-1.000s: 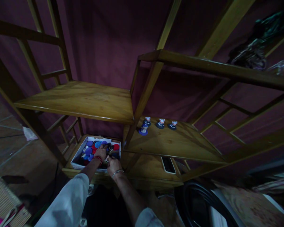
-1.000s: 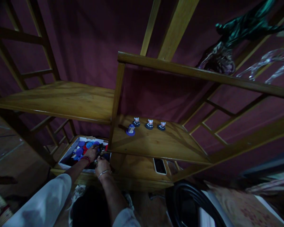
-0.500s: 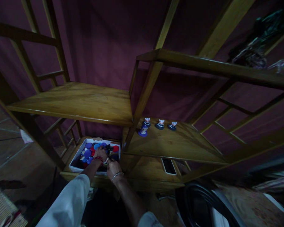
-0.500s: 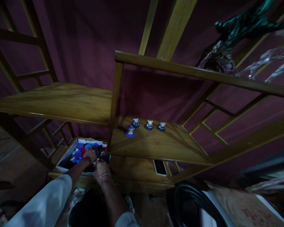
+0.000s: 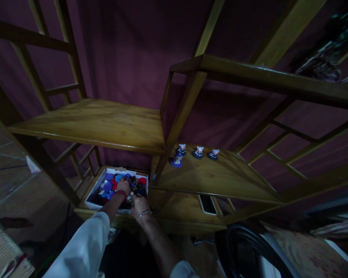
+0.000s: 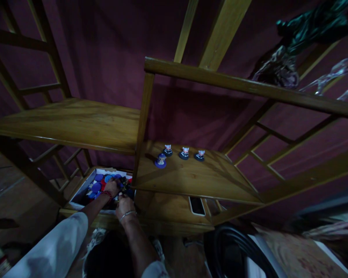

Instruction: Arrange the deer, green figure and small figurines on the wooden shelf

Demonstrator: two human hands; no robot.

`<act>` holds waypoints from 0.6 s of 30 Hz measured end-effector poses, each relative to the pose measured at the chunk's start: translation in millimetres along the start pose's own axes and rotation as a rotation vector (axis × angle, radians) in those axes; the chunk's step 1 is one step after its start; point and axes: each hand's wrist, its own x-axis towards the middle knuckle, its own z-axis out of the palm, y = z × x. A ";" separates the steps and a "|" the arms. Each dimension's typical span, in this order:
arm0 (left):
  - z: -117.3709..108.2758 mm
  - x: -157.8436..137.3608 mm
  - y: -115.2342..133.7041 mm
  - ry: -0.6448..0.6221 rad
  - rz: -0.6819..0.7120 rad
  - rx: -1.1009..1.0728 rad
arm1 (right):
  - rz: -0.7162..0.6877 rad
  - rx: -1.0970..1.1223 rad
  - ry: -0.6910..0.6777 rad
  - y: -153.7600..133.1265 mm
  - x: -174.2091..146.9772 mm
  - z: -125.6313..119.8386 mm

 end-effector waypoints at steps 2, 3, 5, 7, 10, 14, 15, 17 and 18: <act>0.1 -1.2 0.4 0.030 -0.021 -0.019 | 0.001 0.014 0.001 0.3 0.2 -0.3; -0.1 -2.0 0.5 0.049 -0.033 -0.030 | 0.004 0.020 0.001 0.2 0.3 -0.6; -1.4 -3.9 0.6 0.070 -0.040 -0.057 | 0.013 0.028 0.006 -0.4 0.2 -1.7; -3.9 -5.8 0.3 0.086 -0.030 -0.088 | 0.034 0.038 0.016 -1.5 0.1 -2.8; -8.9 -8.5 -0.6 0.093 0.007 -0.139 | 0.087 0.069 0.038 -3.1 0.2 -3.7; -12.5 -15.1 -1.2 0.044 0.066 -0.224 | 0.140 0.100 0.092 -4.0 1.6 -2.6; -12.4 -17.5 -1.0 0.025 0.085 -0.249 | 0.154 0.102 0.114 -4.1 2.0 -2.2; -11.4 -22.8 -0.7 -0.010 0.126 -0.303 | 0.176 0.106 0.160 -4.3 2.4 -1.9; -10.8 -25.3 -0.7 -0.026 0.146 -0.330 | 0.175 0.109 0.180 -4.5 2.4 -2.0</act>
